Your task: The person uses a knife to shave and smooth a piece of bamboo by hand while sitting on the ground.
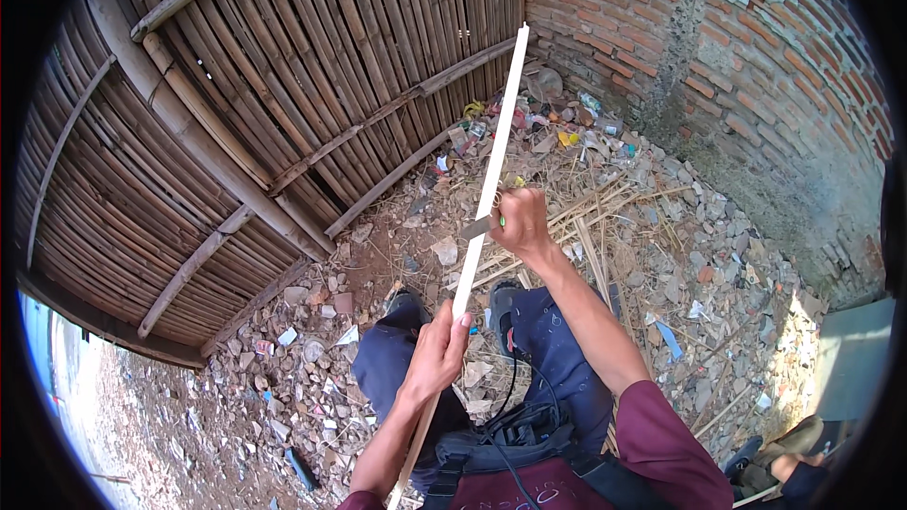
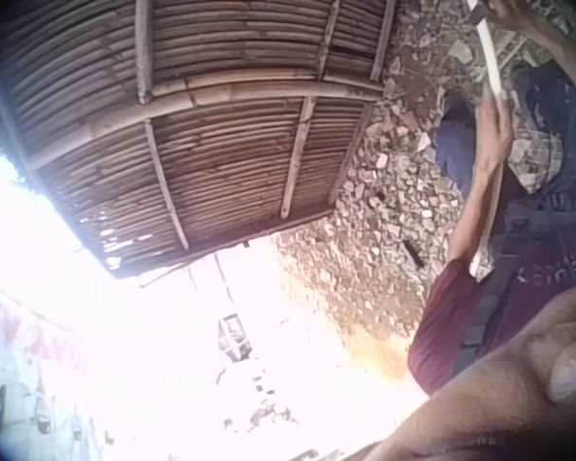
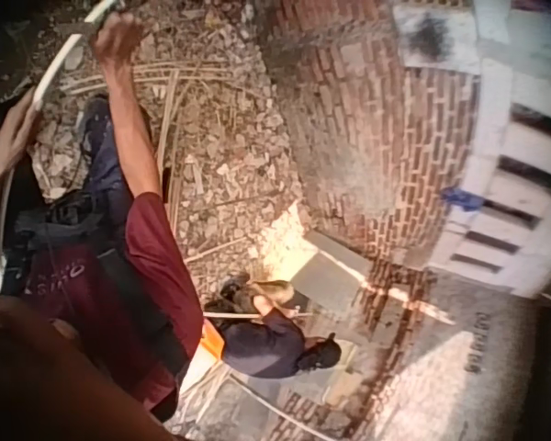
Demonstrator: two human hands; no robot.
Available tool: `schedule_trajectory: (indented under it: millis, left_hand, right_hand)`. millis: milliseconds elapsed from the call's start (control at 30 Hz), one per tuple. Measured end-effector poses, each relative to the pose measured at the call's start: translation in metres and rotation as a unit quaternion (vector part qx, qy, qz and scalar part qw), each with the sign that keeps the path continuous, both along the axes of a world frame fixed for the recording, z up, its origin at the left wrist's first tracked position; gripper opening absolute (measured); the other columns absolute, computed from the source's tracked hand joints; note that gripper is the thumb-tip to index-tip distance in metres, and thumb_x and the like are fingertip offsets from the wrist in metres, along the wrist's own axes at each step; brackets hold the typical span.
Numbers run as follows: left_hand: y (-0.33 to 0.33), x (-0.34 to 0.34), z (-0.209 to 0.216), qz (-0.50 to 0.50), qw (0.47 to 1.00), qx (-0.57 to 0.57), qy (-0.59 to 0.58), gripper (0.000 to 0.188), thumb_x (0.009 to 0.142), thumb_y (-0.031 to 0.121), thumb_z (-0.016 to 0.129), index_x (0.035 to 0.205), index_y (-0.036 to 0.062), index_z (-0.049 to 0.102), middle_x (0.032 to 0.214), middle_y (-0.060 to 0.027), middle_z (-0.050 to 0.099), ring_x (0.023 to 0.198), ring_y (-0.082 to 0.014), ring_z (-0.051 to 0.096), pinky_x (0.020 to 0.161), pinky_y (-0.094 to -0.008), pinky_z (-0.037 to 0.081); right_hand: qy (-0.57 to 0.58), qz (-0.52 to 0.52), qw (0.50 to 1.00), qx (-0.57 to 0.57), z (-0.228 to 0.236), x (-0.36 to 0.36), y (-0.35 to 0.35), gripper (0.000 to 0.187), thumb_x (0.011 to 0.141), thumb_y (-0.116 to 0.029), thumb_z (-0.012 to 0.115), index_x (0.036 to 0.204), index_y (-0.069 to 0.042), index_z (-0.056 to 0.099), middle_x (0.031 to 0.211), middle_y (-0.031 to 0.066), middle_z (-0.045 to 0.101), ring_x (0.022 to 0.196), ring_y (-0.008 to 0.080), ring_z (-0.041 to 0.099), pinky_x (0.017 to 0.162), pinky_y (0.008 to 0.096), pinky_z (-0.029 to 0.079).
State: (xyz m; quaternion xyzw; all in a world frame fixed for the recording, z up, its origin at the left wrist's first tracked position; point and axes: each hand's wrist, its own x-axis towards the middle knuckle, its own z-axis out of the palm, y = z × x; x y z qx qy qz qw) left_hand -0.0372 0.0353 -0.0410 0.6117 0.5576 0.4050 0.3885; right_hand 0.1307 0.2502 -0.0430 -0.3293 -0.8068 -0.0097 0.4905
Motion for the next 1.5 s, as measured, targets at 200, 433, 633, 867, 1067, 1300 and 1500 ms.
schedule_trajectory:
  millis: [200,433,633,867,1067,1300,1500]
  left_hand:
    - [-0.026,-0.003,-0.005,-0.023,0.999,-0.021,-0.014,0.028,0.113,0.025,0.050,0.099,0.0019,0.048,0.063,-0.0077,0.050,0.054,-0.0203,0.050,0.053,-0.0398,0.040]
    - [-0.054,-0.014,-0.008,-0.027,0.998,-0.057,0.015,0.026,0.112,0.023,0.051,0.099,0.0009,0.049,0.065,-0.0123,0.051,0.054,-0.0237,0.051,0.055,-0.0417,0.040]
    - [-0.102,-0.028,-0.016,-0.027,0.992,-0.110,0.048,0.025,0.111,0.022,0.054,0.099,0.0005,0.049,0.063,-0.0162,0.048,0.053,-0.0281,0.050,0.055,-0.0441,0.039]
    - [-0.144,-0.044,-0.012,0.016,0.986,-0.162,0.047,0.027,0.110,0.024,0.057,0.095,0.0021,0.049,0.059,-0.0125,0.048,0.052,-0.0206,0.047,0.052,-0.0412,0.037]
    - [-0.085,-0.050,0.002,0.093,0.993,-0.065,0.021,0.033,0.112,0.023,0.056,0.086,0.0069,0.045,0.060,0.0026,0.049,0.053,-0.0060,0.046,0.049,-0.0279,0.037]
    - [0.013,-0.034,0.019,0.107,0.990,0.060,0.070,0.030,0.110,0.024,0.058,0.091,0.0025,0.051,0.058,-0.0104,0.056,0.050,-0.0208,0.057,0.050,-0.0377,0.043]
    - [0.077,-0.005,0.026,0.074,0.996,0.032,0.047,0.030,0.111,0.027,0.057,0.095,0.0013,0.053,0.062,-0.0155,0.060,0.055,-0.0259,0.063,0.055,-0.0416,0.047]
  right_hand:
    - [0.112,-0.092,0.989,-0.028,0.013,0.012,0.026,0.018,0.091,-0.007,0.055,0.078,-0.005,0.068,0.050,0.0115,0.058,0.041,0.0243,0.058,0.042,0.0391,0.043]
    - [0.111,-0.183,0.975,-0.063,0.000,0.033,0.058,0.021,0.095,-0.011,0.059,0.086,-0.003,0.076,0.054,0.0139,0.063,0.045,0.0282,0.061,0.047,0.0432,0.046]
    - [0.146,-0.286,0.945,-0.056,-0.032,0.061,0.098,0.026,0.097,-0.017,0.061,0.088,0.002,0.077,0.070,0.0216,0.070,0.059,0.0325,0.064,0.056,0.0461,0.044]
    - [0.399,-0.091,0.766,-0.497,-0.066,0.124,0.125,0.030,0.096,-0.014,0.044,0.067,-0.013,0.053,0.062,-0.0028,0.049,0.046,0.0100,0.036,0.043,0.0307,0.025]
    - [0.223,0.014,0.830,-0.511,-0.046,0.083,0.084,0.024,0.091,-0.009,0.040,0.070,-0.012,0.048,0.060,-0.0045,0.044,0.050,0.0089,0.035,0.046,0.0310,0.026]
    - [0.161,-0.002,0.959,-0.235,-0.011,0.030,0.056,0.027,0.088,-0.011,0.047,0.066,0.001,0.057,0.056,0.0109,0.056,0.053,0.0213,0.054,0.056,0.0364,0.040]
    - [0.104,0.005,0.982,-0.157,-0.015,0.011,0.034,0.021,0.088,-0.008,0.056,0.070,-0.002,0.065,0.056,0.0129,0.061,0.051,0.0265,0.061,0.053,0.0429,0.043]
